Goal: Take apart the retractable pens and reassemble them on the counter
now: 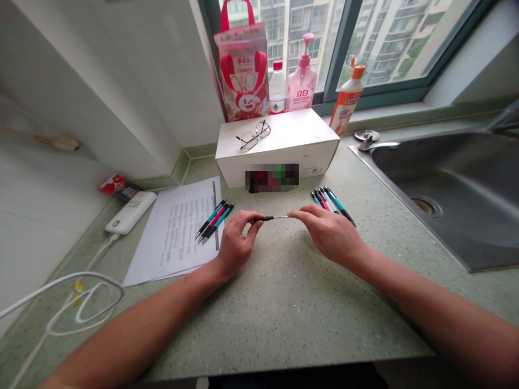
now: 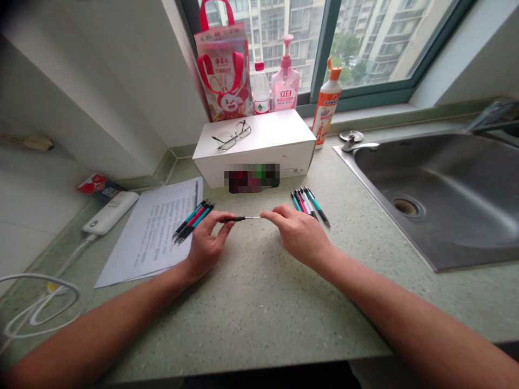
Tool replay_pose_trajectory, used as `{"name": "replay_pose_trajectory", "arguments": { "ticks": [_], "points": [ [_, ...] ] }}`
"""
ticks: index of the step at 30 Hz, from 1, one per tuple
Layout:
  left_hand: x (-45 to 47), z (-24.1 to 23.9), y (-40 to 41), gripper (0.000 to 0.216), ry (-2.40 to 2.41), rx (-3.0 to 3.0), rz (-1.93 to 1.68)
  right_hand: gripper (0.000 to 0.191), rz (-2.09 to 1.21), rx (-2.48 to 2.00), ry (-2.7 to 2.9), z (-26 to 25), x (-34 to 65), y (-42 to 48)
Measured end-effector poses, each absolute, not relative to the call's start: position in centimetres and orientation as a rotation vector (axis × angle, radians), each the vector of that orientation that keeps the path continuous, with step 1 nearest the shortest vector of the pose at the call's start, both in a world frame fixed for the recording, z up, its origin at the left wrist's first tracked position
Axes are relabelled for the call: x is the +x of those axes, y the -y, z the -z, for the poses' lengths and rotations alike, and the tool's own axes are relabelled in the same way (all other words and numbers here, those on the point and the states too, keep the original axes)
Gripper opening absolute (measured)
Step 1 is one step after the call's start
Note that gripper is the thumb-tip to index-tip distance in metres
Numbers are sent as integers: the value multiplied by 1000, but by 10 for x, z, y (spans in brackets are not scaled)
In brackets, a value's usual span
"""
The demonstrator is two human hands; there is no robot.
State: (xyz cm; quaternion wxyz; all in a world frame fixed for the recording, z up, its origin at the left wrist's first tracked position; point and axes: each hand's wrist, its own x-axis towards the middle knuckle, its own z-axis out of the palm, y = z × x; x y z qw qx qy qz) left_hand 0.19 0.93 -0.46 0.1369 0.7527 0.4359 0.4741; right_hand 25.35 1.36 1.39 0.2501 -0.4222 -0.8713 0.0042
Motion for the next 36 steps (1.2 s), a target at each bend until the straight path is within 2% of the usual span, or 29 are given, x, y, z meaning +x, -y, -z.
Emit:
{"name": "replay_pose_trajectory", "arguments": {
  "ticks": [6,16,21,25,31,36],
  "points": [
    [4,2,-9,7,-1159,2279,-1313,45,15,-1086,2422,-15,250,-11],
    [3,7,-7,15,-1119,2338,-1134,36,-185,-975,2409,-9,239,-4],
    [4,5,-7,11,-991,2349,-1210,32,-276,-972,2390,-4,238,-3],
    [5,5,-8,10,-921,2350,-1235,35,-355,-972,2398,-3,238,-2],
    [5,4,-8,7,-866,2426,-1253,39,-640,-984,2360,-4,238,-1],
    [4,3,-6,8,-991,2391,-1166,31,-596,-1014,2319,-6,238,-2]
  ]
}}
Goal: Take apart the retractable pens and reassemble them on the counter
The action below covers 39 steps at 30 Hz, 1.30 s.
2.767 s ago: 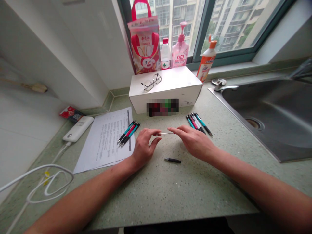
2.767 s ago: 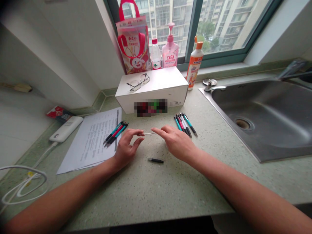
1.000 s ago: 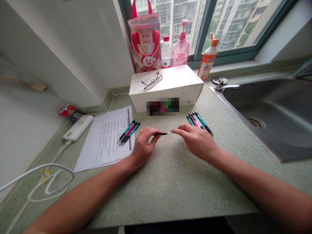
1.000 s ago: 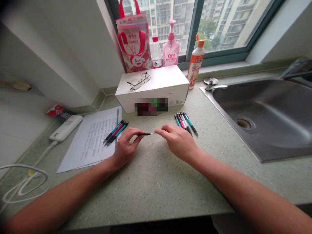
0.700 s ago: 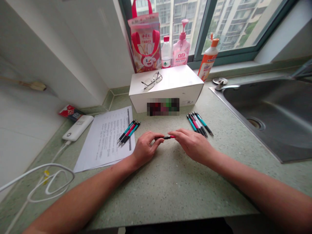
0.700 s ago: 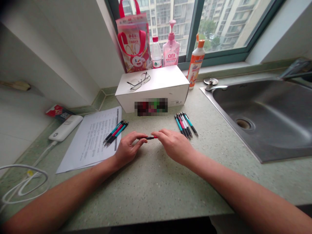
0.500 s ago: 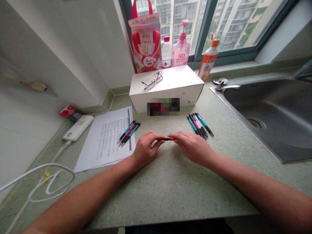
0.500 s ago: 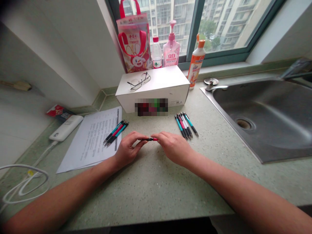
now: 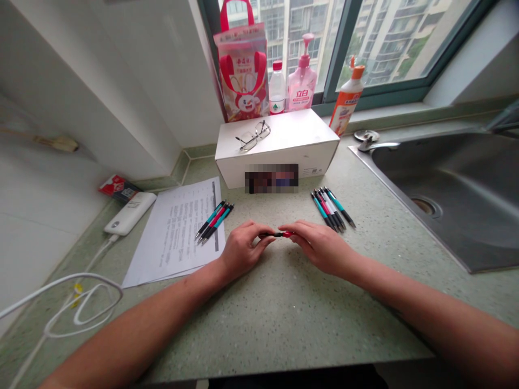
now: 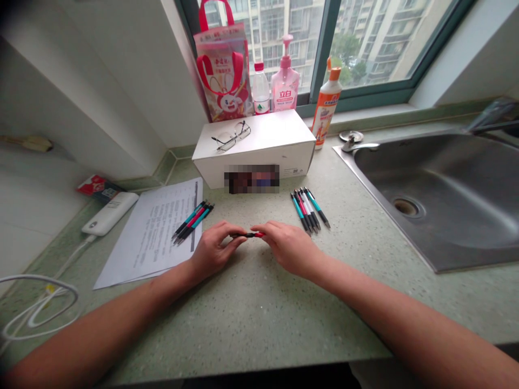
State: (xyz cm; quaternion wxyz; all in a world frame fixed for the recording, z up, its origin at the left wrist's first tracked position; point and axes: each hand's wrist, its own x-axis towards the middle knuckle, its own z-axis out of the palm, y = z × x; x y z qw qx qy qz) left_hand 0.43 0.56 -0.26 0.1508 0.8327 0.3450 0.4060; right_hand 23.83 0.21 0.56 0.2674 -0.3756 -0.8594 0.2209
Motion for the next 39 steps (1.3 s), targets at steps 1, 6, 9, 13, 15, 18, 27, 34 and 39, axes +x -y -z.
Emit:
{"name": "replay_pose_trajectory", "arguments": {
  "ticks": [1,6,9,13,15,18,27,34,39],
  "points": [
    [4,3,-6,8,-991,2392,-1153,30,-603,-1020,2320,-6,238,-2],
    [4,5,-8,5,-895,2395,-1174,30,-754,-1036,2313,-6,238,-1],
    [3,6,-9,6,-857,2425,-1190,30,-864,-1054,2246,-6,237,0],
    [4,5,-8,8,-821,2484,-1203,29,-974,-1095,2189,-8,236,0],
    [6,5,-7,6,-790,2507,-1184,26,-1001,-1112,2169,-10,235,0],
    [9,6,-5,5,-758,2547,-1153,21,-979,-1139,2157,-11,233,1],
    [11,2,-4,5,-818,2515,-1161,13,-892,-1187,2212,-19,232,4],
    [8,3,-3,5,-856,2435,-1150,10,-922,-1217,2113,-11,234,-1],
    [7,2,-3,1,-936,2388,-1168,14,-810,-1323,2211,-8,235,-3]
  ]
}}
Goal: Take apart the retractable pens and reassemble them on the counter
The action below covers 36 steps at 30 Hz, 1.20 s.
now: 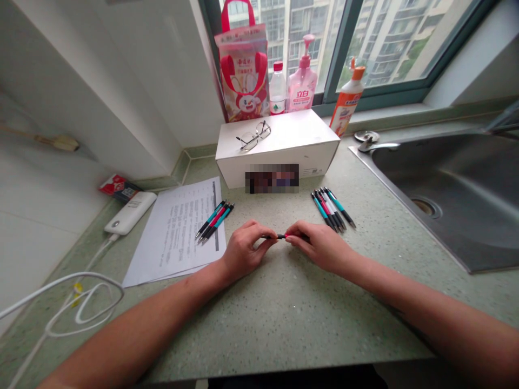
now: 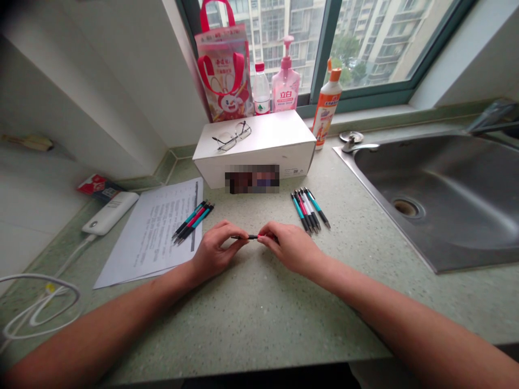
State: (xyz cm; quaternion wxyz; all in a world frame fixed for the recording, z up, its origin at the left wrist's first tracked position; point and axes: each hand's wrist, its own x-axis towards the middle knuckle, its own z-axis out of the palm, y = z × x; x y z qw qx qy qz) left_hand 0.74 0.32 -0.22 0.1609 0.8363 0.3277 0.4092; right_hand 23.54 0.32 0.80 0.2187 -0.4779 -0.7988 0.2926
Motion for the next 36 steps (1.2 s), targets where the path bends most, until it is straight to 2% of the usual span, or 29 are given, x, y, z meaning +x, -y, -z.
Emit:
{"name": "replay_pose_trajectory", "arguments": {
  "ticks": [6,9,14,30,36],
  "points": [
    [7,1,-3,6,-992,2358,-1094,17,-683,-1223,2303,-10,235,-2],
    [7,1,-4,1,-915,2365,-1122,20,-693,-1261,2347,-10,234,-1],
    [7,2,-6,8,-780,2468,-1158,23,-725,-1279,2387,-9,233,0],
    [-1,6,-1,22,-640,2837,-1068,31,-1153,-1213,2258,-14,229,1],
    [4,4,-2,13,-705,2668,-1031,17,-896,-1255,2303,-10,230,1]
  ]
}}
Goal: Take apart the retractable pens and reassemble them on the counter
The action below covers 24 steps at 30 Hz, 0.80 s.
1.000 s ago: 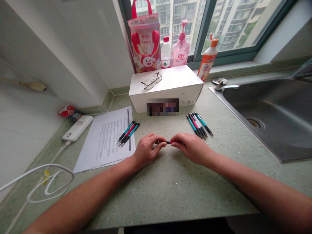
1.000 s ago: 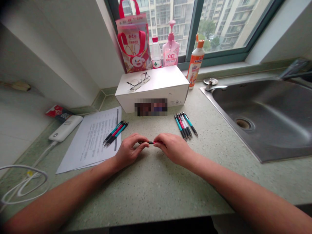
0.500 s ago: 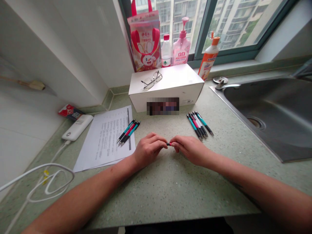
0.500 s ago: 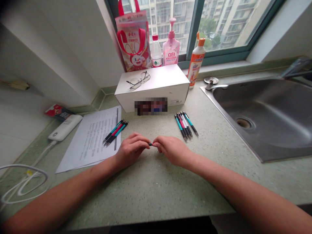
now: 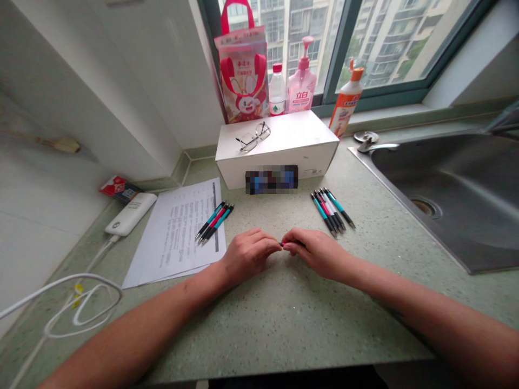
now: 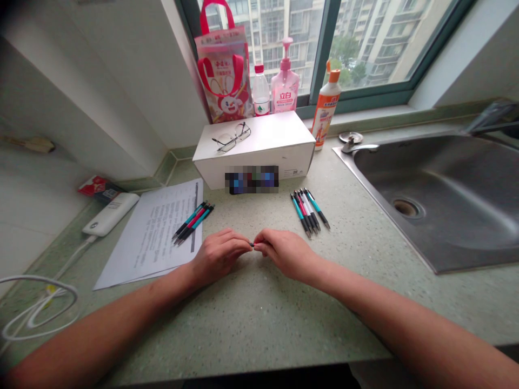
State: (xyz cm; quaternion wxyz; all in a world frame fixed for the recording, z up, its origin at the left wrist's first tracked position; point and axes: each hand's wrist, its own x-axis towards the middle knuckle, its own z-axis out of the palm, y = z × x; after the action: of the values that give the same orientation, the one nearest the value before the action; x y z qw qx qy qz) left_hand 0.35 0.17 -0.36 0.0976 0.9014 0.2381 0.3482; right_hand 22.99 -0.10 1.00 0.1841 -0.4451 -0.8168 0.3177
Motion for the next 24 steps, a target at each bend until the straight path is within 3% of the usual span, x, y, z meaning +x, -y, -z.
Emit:
{"name": "replay_pose_trajectory", "arguments": {
  "ticks": [7,18,24],
  "points": [
    [6,4,0,13,-827,2577,-1044,11,-669,-1216,2290,-7,231,2],
    [9,-1,-1,5,-1051,2364,-1226,34,-1012,-1053,1913,-13,234,0],
    [4,2,-5,6,-1086,2262,-1254,26,-1113,-1025,1707,-15,236,-5]
  ]
}}
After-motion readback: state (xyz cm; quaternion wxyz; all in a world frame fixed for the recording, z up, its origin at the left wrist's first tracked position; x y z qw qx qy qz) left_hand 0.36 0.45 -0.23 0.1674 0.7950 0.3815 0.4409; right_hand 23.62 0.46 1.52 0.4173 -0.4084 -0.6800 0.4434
